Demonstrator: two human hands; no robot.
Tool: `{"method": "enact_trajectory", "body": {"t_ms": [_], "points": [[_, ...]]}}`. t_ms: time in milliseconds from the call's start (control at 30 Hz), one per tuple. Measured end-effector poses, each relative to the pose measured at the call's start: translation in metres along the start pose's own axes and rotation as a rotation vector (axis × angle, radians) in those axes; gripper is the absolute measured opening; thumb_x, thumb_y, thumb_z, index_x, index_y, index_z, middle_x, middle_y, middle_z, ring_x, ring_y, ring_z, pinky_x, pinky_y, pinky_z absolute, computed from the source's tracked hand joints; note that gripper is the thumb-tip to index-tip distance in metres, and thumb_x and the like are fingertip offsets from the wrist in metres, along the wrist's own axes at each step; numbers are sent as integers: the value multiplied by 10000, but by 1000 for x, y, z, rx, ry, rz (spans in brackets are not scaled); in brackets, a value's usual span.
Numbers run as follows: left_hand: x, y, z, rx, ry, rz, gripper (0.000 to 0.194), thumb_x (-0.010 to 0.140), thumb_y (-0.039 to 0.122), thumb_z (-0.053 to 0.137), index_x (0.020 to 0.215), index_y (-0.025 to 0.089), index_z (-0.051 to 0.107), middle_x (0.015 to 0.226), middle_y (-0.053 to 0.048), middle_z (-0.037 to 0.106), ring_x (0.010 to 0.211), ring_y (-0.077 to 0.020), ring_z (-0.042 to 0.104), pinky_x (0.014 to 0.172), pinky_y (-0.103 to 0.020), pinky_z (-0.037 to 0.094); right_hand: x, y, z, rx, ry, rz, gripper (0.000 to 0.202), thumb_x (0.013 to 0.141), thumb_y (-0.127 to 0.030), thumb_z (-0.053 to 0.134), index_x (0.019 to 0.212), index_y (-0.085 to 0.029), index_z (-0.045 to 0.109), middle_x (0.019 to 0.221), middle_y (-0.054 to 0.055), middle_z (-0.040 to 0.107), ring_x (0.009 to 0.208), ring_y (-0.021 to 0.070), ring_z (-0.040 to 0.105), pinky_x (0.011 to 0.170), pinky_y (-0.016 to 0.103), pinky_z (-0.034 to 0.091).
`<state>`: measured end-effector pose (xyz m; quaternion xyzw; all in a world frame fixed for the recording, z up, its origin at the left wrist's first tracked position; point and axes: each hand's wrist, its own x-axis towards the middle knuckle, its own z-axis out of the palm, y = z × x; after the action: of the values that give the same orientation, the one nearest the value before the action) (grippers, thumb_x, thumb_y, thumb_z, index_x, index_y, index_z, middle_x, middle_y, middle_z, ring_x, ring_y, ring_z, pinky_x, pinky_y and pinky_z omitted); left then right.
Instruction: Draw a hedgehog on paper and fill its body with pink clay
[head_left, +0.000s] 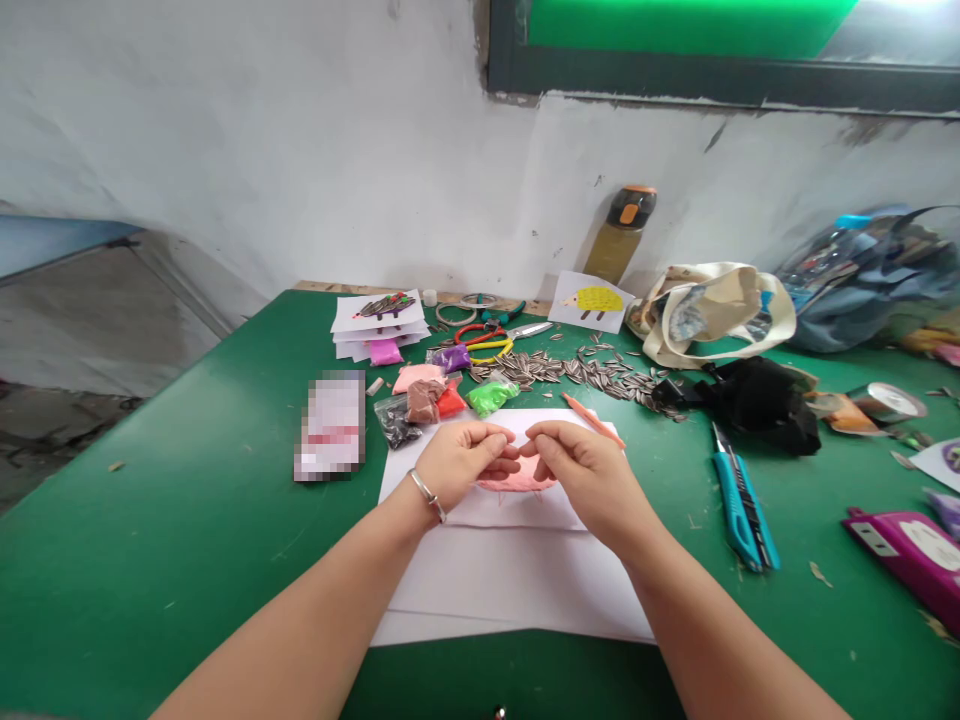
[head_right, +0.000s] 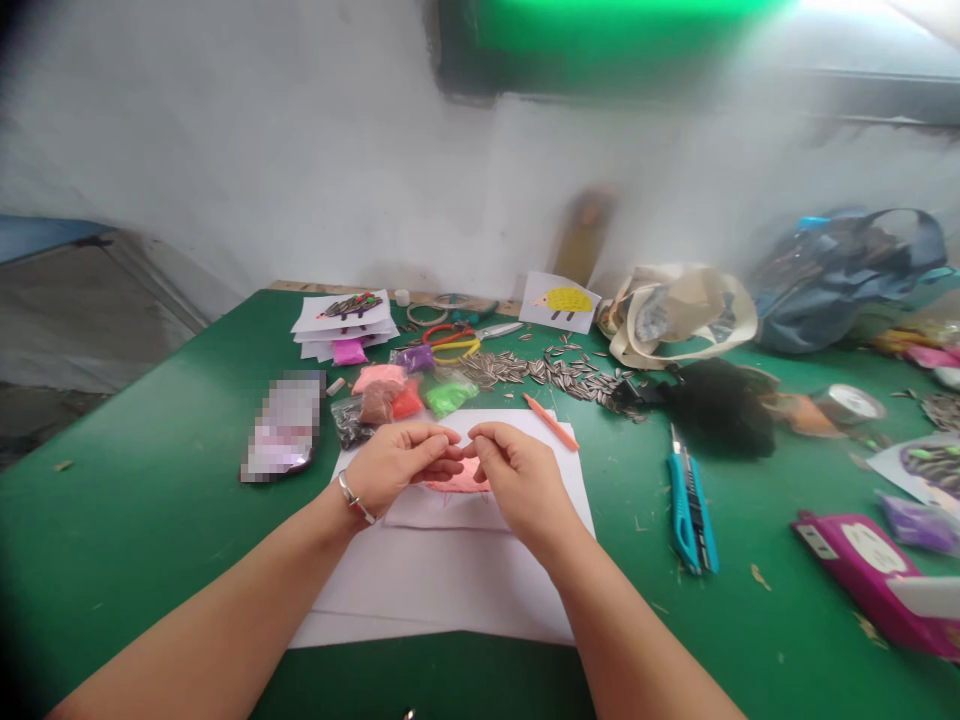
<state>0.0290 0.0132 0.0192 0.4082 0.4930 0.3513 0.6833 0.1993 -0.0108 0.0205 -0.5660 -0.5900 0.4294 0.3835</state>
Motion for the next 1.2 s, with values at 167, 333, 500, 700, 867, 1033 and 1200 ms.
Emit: {"method": "enact_trajectory", "body": {"t_ms": [167,333,500,700,867,1033,1200], "points": [[0,3,-2,184,-32,66,279,735,370,752,662,118,656,575,-21,661,472,-94,594,494,-202,483,-1,-3,-2,-96,6,-47,200,843,-349,557,709,-219,629,675,-4,642,595,145,565,651,336,510],[-1,5,-3,254,-34,105,342,740,403,732,576,123,624,496,-9,619,392,-69,519,417,-178,398,1,-2,-4,-124,40,-112,198,816,-351,592,664,-225,575,584,-35,568,541,131,503,732,381,513],[-3,6,0,217,-43,53,357,757,431,717,605,118,637,488,-19,628,370,-84,535,398,-185,400,3,-2,-5,-102,-12,-58,278,863,-358,519,639,-212,596,613,-6,626,543,133,552,710,375,518],[-2,3,-1,164,-47,71,363,781,408,700,589,107,641,491,-29,632,367,-82,540,394,-182,407,0,-2,3,5,16,4,205,838,-353,557,879,-199,685,806,29,712,717,174,665,742,365,527],[0,-1,-2,117,-59,78,310,786,401,697,683,110,674,548,-26,655,429,-87,578,455,-195,462,-2,-14,-2,-68,-3,-25,233,862,-314,511,973,-188,673,882,63,729,735,172,688,808,396,521],[0,-3,-2,85,-69,49,320,746,428,737,760,112,686,662,-59,705,548,-133,656,556,-247,528,-1,-7,-8,-100,8,-51,242,867,-377,520,817,-202,681,733,35,713,679,175,670,776,400,533],[1,-2,-2,95,-83,5,381,723,469,751,677,103,657,556,-42,664,446,-119,610,469,-223,483,-3,7,-5,-37,-1,25,298,853,-407,546,656,-196,622,637,10,664,541,135,590,596,310,510]]}}
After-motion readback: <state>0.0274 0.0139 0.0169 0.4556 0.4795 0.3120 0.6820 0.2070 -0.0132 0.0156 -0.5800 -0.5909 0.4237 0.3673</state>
